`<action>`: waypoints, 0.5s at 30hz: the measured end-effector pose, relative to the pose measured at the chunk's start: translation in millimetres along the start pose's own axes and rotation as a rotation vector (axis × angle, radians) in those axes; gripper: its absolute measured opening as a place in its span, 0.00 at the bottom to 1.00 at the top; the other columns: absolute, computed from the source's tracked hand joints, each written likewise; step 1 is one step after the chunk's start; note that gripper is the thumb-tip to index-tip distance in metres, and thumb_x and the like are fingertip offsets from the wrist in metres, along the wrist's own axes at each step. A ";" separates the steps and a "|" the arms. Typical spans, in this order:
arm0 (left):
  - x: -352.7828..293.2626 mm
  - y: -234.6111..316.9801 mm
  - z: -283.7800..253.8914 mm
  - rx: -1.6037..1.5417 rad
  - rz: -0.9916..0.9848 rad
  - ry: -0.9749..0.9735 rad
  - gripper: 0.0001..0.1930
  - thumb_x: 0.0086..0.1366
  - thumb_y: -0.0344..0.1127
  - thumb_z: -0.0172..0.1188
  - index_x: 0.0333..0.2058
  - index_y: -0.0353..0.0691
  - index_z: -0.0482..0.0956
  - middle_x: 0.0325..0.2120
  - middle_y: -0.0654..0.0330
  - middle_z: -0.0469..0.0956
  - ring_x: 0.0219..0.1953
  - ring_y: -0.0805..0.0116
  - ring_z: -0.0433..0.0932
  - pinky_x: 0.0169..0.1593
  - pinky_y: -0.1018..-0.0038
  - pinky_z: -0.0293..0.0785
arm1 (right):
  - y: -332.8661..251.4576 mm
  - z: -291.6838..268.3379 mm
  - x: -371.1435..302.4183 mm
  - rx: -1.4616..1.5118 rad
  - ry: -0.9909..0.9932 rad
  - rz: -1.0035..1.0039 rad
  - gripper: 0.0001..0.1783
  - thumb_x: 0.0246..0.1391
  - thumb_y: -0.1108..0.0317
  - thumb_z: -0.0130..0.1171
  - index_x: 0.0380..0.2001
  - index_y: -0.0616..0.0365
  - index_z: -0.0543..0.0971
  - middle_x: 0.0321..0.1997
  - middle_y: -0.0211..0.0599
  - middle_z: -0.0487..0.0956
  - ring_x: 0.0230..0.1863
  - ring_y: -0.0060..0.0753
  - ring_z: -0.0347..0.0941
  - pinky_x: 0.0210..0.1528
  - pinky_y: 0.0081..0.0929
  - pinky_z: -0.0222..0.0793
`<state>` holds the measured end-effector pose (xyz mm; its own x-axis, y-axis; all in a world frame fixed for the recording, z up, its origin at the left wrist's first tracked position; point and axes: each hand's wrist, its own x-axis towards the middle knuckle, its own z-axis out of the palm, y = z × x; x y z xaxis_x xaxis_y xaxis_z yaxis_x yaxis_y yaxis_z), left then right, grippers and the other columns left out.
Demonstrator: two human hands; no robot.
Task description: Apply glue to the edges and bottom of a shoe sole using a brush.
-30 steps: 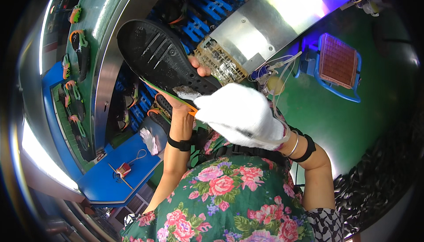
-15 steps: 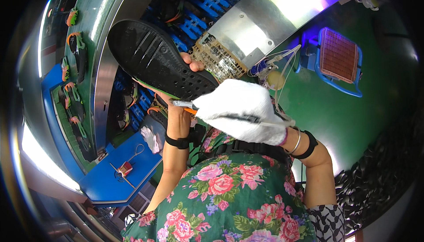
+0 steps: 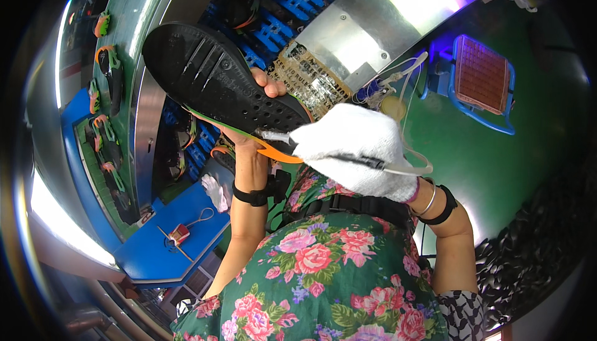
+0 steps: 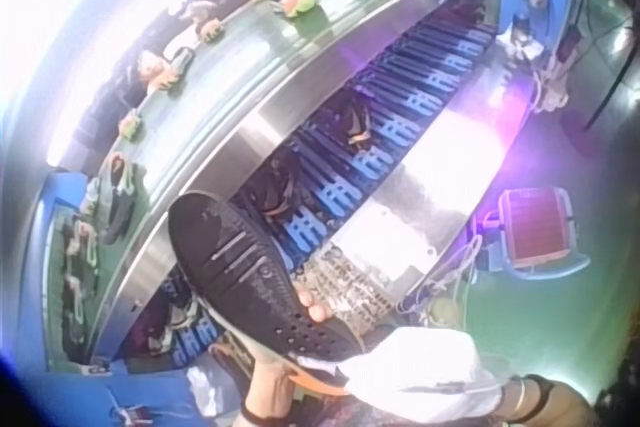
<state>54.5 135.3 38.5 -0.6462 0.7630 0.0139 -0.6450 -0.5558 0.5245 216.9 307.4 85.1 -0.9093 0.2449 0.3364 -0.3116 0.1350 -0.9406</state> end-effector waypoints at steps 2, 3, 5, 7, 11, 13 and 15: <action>3.0 0.7 -1.2 0.077 0.005 -0.031 0.55 0.50 0.89 0.51 0.57 0.40 0.73 0.42 0.52 0.76 0.42 0.58 0.76 0.49 0.61 0.71 | -1.6 1.3 -1.0 -0.029 -0.041 -0.074 0.08 0.42 0.79 0.73 0.29 0.58 0.88 0.38 0.44 0.88 0.35 0.39 0.84 0.37 0.32 0.77; 3.6 0.9 -1.7 0.076 0.001 -0.032 0.55 0.50 0.89 0.51 0.57 0.40 0.73 0.42 0.52 0.76 0.42 0.58 0.76 0.49 0.61 0.71 | -3.3 1.0 -0.4 0.017 -0.044 -0.043 0.07 0.43 0.79 0.73 0.28 0.59 0.87 0.38 0.45 0.88 0.34 0.40 0.84 0.37 0.33 0.77; 4.1 0.9 -2.9 0.065 -0.005 -0.038 0.55 0.51 0.88 0.51 0.58 0.41 0.73 0.42 0.52 0.77 0.42 0.58 0.76 0.50 0.61 0.71 | 1.6 1.2 -3.6 0.083 -0.016 0.015 0.07 0.43 0.79 0.73 0.28 0.59 0.87 0.38 0.45 0.88 0.34 0.39 0.84 0.37 0.33 0.77; 3.4 0.4 -1.7 0.048 -0.017 -0.025 0.55 0.51 0.88 0.51 0.58 0.40 0.72 0.43 0.51 0.77 0.43 0.57 0.76 0.50 0.61 0.71 | 4.5 -1.0 -4.9 0.117 0.039 0.081 0.07 0.43 0.79 0.73 0.29 0.59 0.87 0.37 0.44 0.88 0.34 0.39 0.84 0.37 0.32 0.77; 6.2 2.2 -2.7 0.062 -0.014 -0.067 0.55 0.51 0.86 0.53 0.59 0.39 0.72 0.45 0.50 0.77 0.44 0.56 0.76 0.50 0.60 0.72 | -1.5 -6.0 -6.1 0.019 -0.005 0.049 0.07 0.44 0.79 0.72 0.30 0.59 0.88 0.36 0.44 0.88 0.33 0.38 0.83 0.38 0.31 0.76; 7.8 0.8 1.4 0.053 -0.015 -0.047 0.55 0.51 0.86 0.53 0.59 0.39 0.73 0.44 0.50 0.77 0.43 0.56 0.76 0.50 0.60 0.73 | 0.9 -6.1 -7.5 0.041 0.000 0.070 0.07 0.44 0.79 0.72 0.30 0.59 0.88 0.36 0.43 0.88 0.34 0.38 0.83 0.38 0.31 0.76; 10.6 0.0 5.6 0.046 -0.013 -0.026 0.55 0.50 0.86 0.54 0.58 0.39 0.73 0.43 0.50 0.77 0.43 0.55 0.76 0.49 0.60 0.73 | 4.8 -3.8 -11.1 0.177 0.034 0.170 0.08 0.44 0.80 0.72 0.30 0.59 0.88 0.36 0.42 0.88 0.34 0.37 0.83 0.39 0.30 0.76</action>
<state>50.0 145.2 43.5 -0.6266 0.7789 0.0285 -0.6337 -0.5304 0.5632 226.5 309.1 77.0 -0.9440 0.2824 0.1707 -0.2008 -0.0809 -0.9763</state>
